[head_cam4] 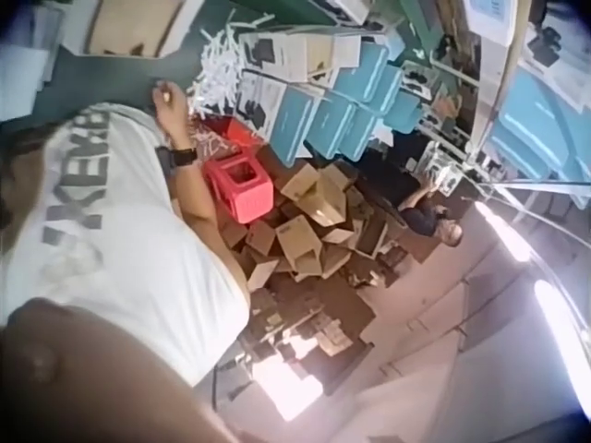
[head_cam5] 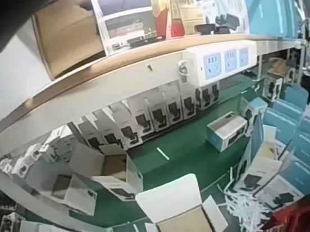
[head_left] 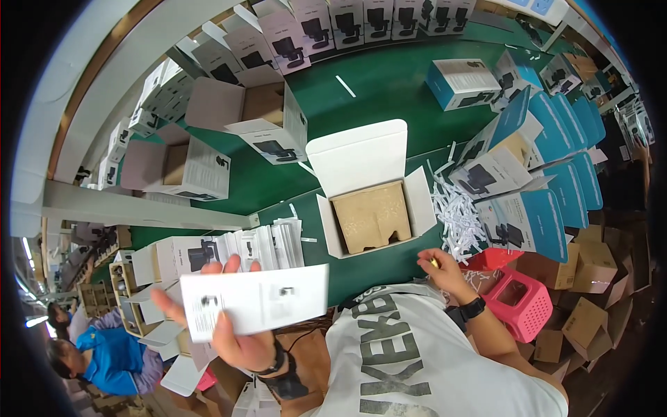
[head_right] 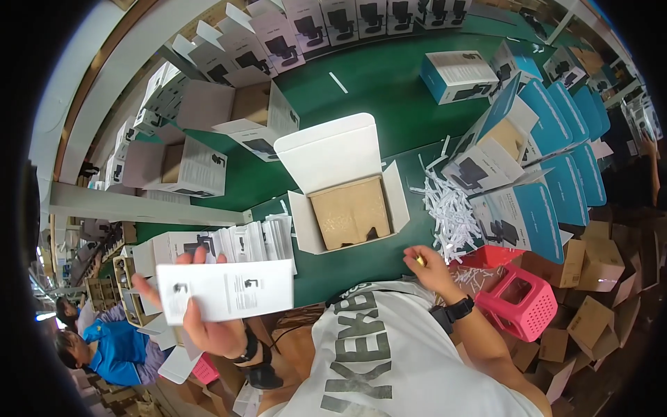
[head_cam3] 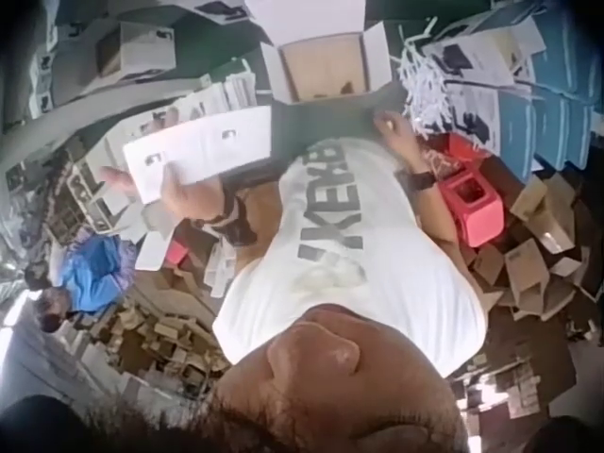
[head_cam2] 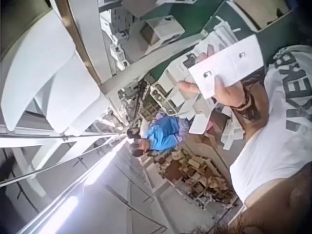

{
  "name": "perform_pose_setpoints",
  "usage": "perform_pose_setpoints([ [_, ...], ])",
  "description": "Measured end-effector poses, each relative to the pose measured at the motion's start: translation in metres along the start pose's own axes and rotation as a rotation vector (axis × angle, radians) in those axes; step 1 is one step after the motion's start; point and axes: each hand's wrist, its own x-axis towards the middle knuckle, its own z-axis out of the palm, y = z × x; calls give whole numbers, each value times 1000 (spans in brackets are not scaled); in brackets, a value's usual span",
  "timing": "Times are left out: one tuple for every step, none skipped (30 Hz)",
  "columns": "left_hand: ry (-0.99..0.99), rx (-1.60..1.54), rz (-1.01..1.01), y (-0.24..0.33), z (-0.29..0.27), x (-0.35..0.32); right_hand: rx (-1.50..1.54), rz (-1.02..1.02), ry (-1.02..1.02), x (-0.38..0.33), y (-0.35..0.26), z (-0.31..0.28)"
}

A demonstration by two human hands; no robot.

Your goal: The person places a manual into a white box, uses a yellow tool to apply tape, and slides it into a blue sleeve. They place the finished package on a shelf and repeat the process with several more boxes.

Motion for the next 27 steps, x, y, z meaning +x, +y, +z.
perform_pose_setpoints([
  [-36, -117, 172, 2, 20, -5, 1, -8, -11, 2, -3, 2],
  [-146, -134, 203, -12, 33, -5, 20, 14, -40, 4, -5, 3],
  [-253, -142, 241, -28, 40, -1, 39, 30, -77, 6, -12, 6],
  [-297, 128, 328, -54, 38, 5, 57, 47, -114, 9, -17, 9],
  [-340, 392, 399, -80, 30, 10, 55, 39, -118, 11, -20, 7],
  [-459, 693, 453, -89, 26, 14, 49, 19, -82, 11, -21, 2],
  [-575, 998, 502, -94, 21, 17, 43, -2, -47, 12, -23, -3],
  [-578, 998, 508, -97, 18, 17, 38, -22, -11, 13, -25, -6],
  [-584, 1061, 457, -93, 24, 14, 42, -19, -3, 11, -27, -9],
  [-590, 1123, 405, -89, 30, 11, 62, -48, 15, 11, -30, -13],
  [-597, 1152, 380, -92, 28, 8, 82, -77, 34, 12, -34, -19],
  [-607, 1177, 355, -96, 27, 4, 100, -109, 57, 15, -40, -28],
  [-577, 1137, 277, -109, 8, -1, 102, -110, 62, 20, -58, -33],
  [-552, 1096, 195, -123, -12, -7, 186, -31, 83, 23, -86, -33],
  [-526, 1053, 112, -130, -21, -11, 268, 50, 103, 26, -113, -32],
  [-536, 1049, 108, -130, -15, -12, 326, 9, 118, 30, -138, -27],
  [-612, 1006, 148, -135, -5, -11, 371, -30, 152, 34, -157, -17],
  [-682, 975, 193, -133, 10, -13, 162, -168, 141, 41, -162, -1],
  [-745, 941, 238, -131, 22, -16, -53, -302, 122, 47, -162, 10],
  [-751, 923, 236, -133, 29, -18, -64, -297, 136, 49, -161, 12],
  [-857, 1039, 267, -134, 37, -18, -114, -424, 136, 53, -159, 13],
  [-962, 1154, 299, -136, 43, -18, -166, -549, 134, 55, -158, 12],
  [-1066, 1270, 331, -139, 48, -18, -219, -673, 130, 56, -158, 9],
  [-1062, 1263, 326, -144, 47, -21, -227, -670, 127, 59, -161, 3],
  [-1036, 1305, 357, -150, 45, -24, -244, -657, 172, 64, -170, -6],
  [-1009, 1348, 387, -155, 43, -28, -261, -643, 217, 69, -179, -15],
  [-992, 1385, 422, -158, 42, -30, -276, -626, 273, 70, -184, -21],
])
